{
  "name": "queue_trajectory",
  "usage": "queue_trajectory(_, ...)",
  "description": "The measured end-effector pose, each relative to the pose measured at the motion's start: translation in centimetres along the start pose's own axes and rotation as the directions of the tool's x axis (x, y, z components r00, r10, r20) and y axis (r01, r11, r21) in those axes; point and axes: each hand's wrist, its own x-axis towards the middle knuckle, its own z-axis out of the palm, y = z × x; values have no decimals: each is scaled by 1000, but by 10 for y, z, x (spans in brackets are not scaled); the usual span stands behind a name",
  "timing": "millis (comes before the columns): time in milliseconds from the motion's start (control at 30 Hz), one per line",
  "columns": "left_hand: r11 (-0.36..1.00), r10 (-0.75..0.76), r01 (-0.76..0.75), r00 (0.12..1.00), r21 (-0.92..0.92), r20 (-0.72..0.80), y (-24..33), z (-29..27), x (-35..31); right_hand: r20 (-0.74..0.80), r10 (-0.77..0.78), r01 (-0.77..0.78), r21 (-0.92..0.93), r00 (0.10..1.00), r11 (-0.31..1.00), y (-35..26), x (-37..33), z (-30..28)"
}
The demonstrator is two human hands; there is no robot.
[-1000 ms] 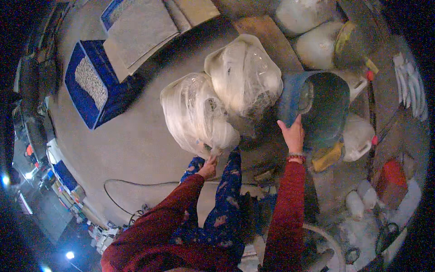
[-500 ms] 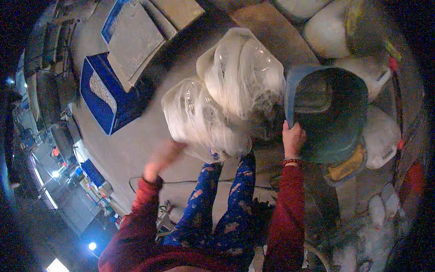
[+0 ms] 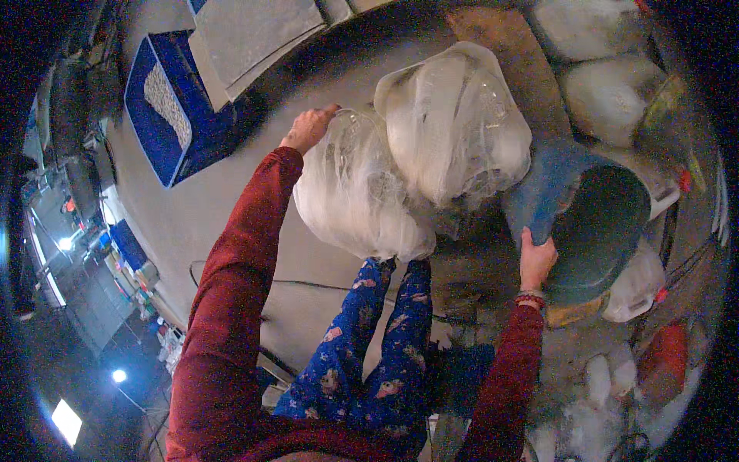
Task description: The person handles small metallic parts, transferring them from a plastic bag into a blue bin and then into a larger white bag. They also pour a white granular substance from a plastic jug into the same bag and seal it.
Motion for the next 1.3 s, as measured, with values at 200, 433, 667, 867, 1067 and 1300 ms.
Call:
queue_trajectory(200,997,-76,75,996,-25,-52,1,-1,-8,53,52,-56,62,997,997,-5,9,-12)
queue_trajectory(433,974,-228,226,972,31,58,8,-8,-5,13,-32,30,149,999,988,4,0,-5)
queue_trajectory(667,965,-197,168,972,-202,-131,62,-48,-26,88,-88,66,230,992,971,1,17,-30)
queue_trajectory(867,801,148,-242,967,-547,-209,153,-82,-145,-25,-16,25,447,1000,894,-5,2,-151)
queue_trajectory(1067,427,417,128,851,-895,320,243,-63,-210,-88,344,-172,735,935,656,8,-116,-330)
queue_trajectory(1300,-97,602,452,736,-887,309,323,-189,-57,-408,473,183,873,781,452,108,-264,-393)
